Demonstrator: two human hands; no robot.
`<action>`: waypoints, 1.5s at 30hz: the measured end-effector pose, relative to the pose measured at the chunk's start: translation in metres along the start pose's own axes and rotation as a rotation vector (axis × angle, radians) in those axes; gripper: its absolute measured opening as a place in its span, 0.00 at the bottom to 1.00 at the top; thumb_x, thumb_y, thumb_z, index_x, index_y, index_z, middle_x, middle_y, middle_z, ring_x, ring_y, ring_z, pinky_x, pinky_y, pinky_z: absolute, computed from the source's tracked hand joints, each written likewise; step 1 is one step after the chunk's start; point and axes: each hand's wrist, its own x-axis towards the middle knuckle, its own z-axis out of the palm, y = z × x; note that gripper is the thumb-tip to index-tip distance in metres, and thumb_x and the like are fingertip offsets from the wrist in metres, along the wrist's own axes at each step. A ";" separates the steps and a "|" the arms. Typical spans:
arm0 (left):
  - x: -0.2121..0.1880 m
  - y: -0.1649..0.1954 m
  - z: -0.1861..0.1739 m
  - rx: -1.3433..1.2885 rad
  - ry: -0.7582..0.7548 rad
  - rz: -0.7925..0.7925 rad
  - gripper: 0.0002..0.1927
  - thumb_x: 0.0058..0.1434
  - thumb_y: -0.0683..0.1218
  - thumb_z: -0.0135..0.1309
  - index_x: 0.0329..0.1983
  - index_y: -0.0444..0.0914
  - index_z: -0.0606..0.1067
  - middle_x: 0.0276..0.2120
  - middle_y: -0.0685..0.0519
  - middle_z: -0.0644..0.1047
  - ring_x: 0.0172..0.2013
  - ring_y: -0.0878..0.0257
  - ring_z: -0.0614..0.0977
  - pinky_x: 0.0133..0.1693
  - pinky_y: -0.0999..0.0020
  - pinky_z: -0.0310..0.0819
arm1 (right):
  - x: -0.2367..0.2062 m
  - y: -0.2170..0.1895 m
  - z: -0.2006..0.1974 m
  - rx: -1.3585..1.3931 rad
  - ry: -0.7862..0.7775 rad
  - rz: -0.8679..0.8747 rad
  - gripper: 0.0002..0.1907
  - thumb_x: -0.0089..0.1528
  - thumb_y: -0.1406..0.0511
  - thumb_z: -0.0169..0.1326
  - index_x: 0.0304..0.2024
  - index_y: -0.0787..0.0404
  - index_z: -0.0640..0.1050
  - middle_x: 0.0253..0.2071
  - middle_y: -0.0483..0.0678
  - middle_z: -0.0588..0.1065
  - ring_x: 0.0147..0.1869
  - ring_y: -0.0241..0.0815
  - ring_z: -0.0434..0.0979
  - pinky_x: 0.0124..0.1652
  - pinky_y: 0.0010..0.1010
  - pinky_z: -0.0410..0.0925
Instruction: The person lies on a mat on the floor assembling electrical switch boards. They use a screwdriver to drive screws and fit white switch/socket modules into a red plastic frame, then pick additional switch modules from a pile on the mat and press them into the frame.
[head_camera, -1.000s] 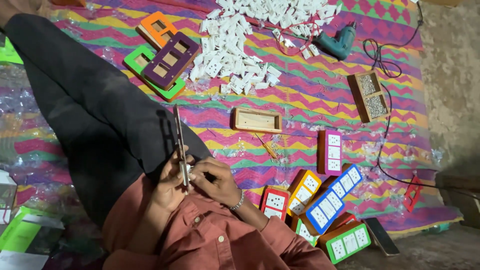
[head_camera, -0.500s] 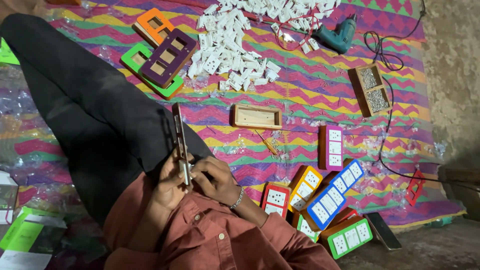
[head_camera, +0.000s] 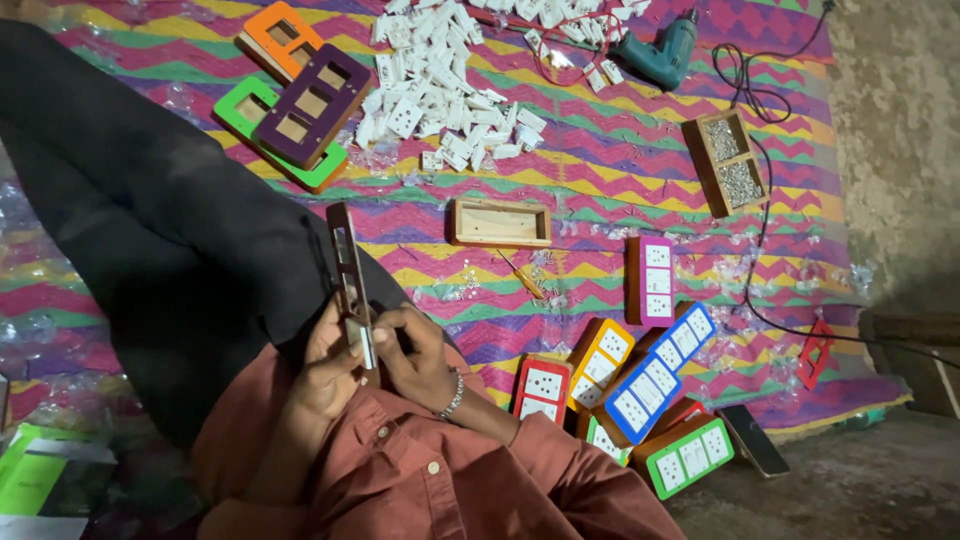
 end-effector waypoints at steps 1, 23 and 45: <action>0.000 0.000 0.001 0.028 -0.009 -0.010 0.42 0.55 0.41 0.64 0.70 0.37 0.57 0.48 0.53 0.71 0.49 0.66 0.78 0.52 0.73 0.73 | 0.001 -0.001 0.002 0.099 0.021 0.117 0.08 0.71 0.64 0.54 0.42 0.64 0.75 0.37 0.46 0.77 0.39 0.36 0.75 0.44 0.27 0.68; -0.003 -0.002 -0.004 -0.055 -0.029 0.018 0.39 0.60 0.41 0.63 0.71 0.37 0.58 0.47 0.53 0.72 0.47 0.66 0.77 0.47 0.74 0.72 | -0.009 0.024 -0.005 0.333 -0.143 0.242 0.11 0.73 0.62 0.53 0.44 0.66 0.76 0.36 0.47 0.78 0.39 0.30 0.75 0.39 0.23 0.69; -0.002 0.000 0.000 -0.023 -0.034 -0.003 0.37 0.61 0.43 0.64 0.69 0.37 0.59 0.52 0.44 0.76 0.46 0.65 0.76 0.45 0.73 0.70 | -0.001 0.013 -0.004 0.227 -0.160 0.170 0.15 0.73 0.60 0.52 0.47 0.68 0.76 0.38 0.46 0.79 0.40 0.31 0.76 0.42 0.25 0.70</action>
